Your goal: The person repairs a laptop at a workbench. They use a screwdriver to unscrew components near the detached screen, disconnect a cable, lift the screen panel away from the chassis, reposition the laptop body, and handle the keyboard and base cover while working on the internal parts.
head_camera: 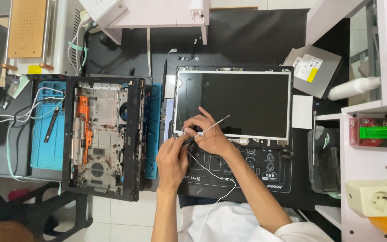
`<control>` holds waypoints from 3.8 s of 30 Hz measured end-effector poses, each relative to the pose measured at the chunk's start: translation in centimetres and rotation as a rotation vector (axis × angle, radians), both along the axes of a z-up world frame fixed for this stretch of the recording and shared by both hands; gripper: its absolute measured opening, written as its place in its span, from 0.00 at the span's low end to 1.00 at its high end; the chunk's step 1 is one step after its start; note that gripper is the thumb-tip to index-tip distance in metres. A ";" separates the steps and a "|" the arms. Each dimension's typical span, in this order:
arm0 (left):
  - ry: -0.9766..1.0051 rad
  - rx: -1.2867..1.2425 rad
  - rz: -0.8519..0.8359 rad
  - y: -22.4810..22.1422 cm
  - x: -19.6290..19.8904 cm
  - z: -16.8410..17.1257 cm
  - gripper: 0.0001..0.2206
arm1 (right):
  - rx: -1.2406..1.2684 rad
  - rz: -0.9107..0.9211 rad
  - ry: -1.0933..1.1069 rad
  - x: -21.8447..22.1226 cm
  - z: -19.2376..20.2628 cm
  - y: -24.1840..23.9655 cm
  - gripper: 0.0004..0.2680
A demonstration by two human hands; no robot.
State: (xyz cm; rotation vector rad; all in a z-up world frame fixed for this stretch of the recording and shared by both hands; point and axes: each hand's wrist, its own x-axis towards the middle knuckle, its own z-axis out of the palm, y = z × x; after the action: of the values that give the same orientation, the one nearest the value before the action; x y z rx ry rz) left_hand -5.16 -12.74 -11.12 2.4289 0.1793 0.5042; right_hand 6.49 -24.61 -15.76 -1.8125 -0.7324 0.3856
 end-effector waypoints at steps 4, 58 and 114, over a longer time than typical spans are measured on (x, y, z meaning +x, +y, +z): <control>-0.049 -0.181 0.016 -1.2 -0.2 0.1 0.13 | 0.122 -0.039 0.012 -0.4 -0.4 -1.9 0.03; 0.228 0.153 0.412 3.6 -1.2 -1.5 0.07 | -0.263 0.066 -0.269 -0.9 0.5 5.7 0.05; 0.027 0.534 -0.734 -11.3 9.7 9.7 0.14 | -0.120 -0.877 -0.203 -7.3 0.1 -20.8 0.10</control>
State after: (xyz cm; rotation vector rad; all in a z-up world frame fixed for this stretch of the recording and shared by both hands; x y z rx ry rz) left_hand 4.54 -24.04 -1.45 2.7531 -0.9122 0.1881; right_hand -0.79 -45.42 -15.69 -2.1060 0.0058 -0.3444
